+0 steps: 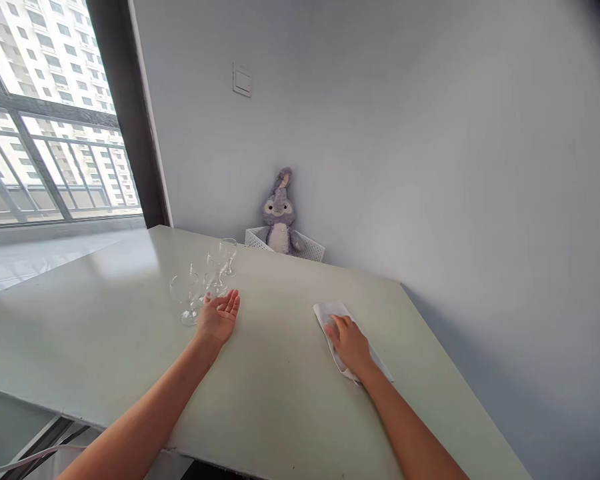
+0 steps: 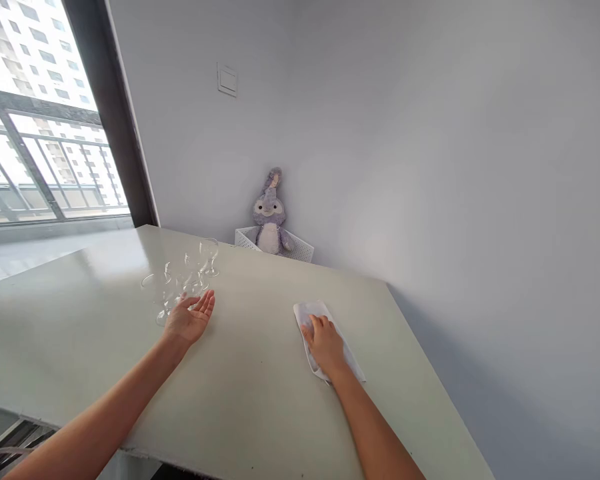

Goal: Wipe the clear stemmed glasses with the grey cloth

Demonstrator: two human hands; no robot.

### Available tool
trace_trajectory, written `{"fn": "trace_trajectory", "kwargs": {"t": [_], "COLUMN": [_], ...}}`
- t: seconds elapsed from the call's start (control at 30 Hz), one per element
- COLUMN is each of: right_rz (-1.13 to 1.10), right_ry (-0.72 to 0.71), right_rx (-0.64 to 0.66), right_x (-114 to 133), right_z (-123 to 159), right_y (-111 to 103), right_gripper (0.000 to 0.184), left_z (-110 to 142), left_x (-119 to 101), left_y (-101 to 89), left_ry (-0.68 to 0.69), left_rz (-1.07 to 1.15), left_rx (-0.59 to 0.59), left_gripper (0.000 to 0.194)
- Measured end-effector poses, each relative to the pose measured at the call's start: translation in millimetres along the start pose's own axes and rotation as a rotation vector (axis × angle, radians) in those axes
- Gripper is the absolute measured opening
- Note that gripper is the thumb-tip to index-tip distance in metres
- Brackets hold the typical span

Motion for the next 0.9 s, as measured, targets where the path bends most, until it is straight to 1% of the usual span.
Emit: {"fn": "trace_trajectory", "kwargs": {"t": [0.07, 0.1, 0.13, 0.2, 0.23, 0.3, 0.33, 0.4, 0.47, 0.5, 0.57, 0.63, 0.7, 0.8, 0.83, 0.9], "right_rz": [0.138, 0.190, 0.223, 0.232, 0.214, 0.147, 0.088, -0.137, -0.395, -0.495, -0.601, -0.648, -0.832, -1.247, -1.333, -1.344], "right_ry": [-0.021, -0.028, -0.032, -0.031, -0.028, -0.016, -0.005, 0.036, 0.093, 0.122, 0.175, 0.206, 0.221, 0.215, 0.201, 0.139], "right_rx": [-0.006, -0.015, -0.023, -0.024, -0.016, 0.001, 0.000, -0.053, -0.138, -0.174, -0.222, -0.249, -0.273, -0.309, -0.317, -0.296], "right_x": [12, 16, 18, 18, 15, 8, 3, -10, -26, -33, -43, -45, -44, -31, -24, -3], "right_z": [3, 4, 5, 4, 2, 0, -2, -3, -3, -2, 0, 4, 9, 17, 19, 21], "right_y": [3, 4, 5, 7, 8, 8, 7, 0, -7, -10, -14, -20, -22, -20, -19, -21], "right_gripper": [0.051, 0.052, 0.049, 0.037, 0.032, 0.028, 0.027, 0.024, 0.022, 0.024, 0.031, 0.037, 0.039, 0.038, 0.037, 0.036], "left_z": [-1, 0, 1, 4, 6, 11, 13, 15, 14, 13, 8, 4, 1, 0, 1, 3], "left_x": [2, 3, 5, 11, 16, 26, 32, 44, 58, 66, 83, 100, 116, 138, 144, 155], "left_y": [3.4, 4.7, 6.1, 11.1, 15.0, 24.8, 29.9, 39.2, 47.3, 51.4, 60.4, 69.3, 77.0, 82.6, 82.4, 80.0], "left_ry": [-0.006, -0.011, -0.016, -0.039, -0.058, -0.112, -0.138, -0.187, -0.238, -0.263, -0.308, -0.327, -0.316, -0.282, -0.276, -0.260], "left_rz": [0.012, 0.018, 0.026, 0.039, 0.044, 0.048, 0.048, 0.033, -0.014, -0.051, -0.142, -0.228, -0.297, -0.380, -0.400, -0.428], "left_rx": [0.014, 0.016, 0.020, 0.053, 0.083, 0.161, 0.200, 0.255, 0.290, 0.310, 0.365, 0.431, 0.497, 0.571, 0.584, 0.590], "left_gripper": [0.065, 0.058, 0.052, 0.042, 0.038, 0.029, 0.024, 0.017, 0.021, 0.024, 0.025, 0.025, 0.025, 0.029, 0.032, 0.037]}}
Point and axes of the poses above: each hand's wrist, its own z-axis away from the middle knuckle, its own y-axis out of the palm, x = y × z, the point moved 9 cm from there along -z, towards the middle knuckle, and after that the axes turned 12 degrees about x, right-handed, at the moved point
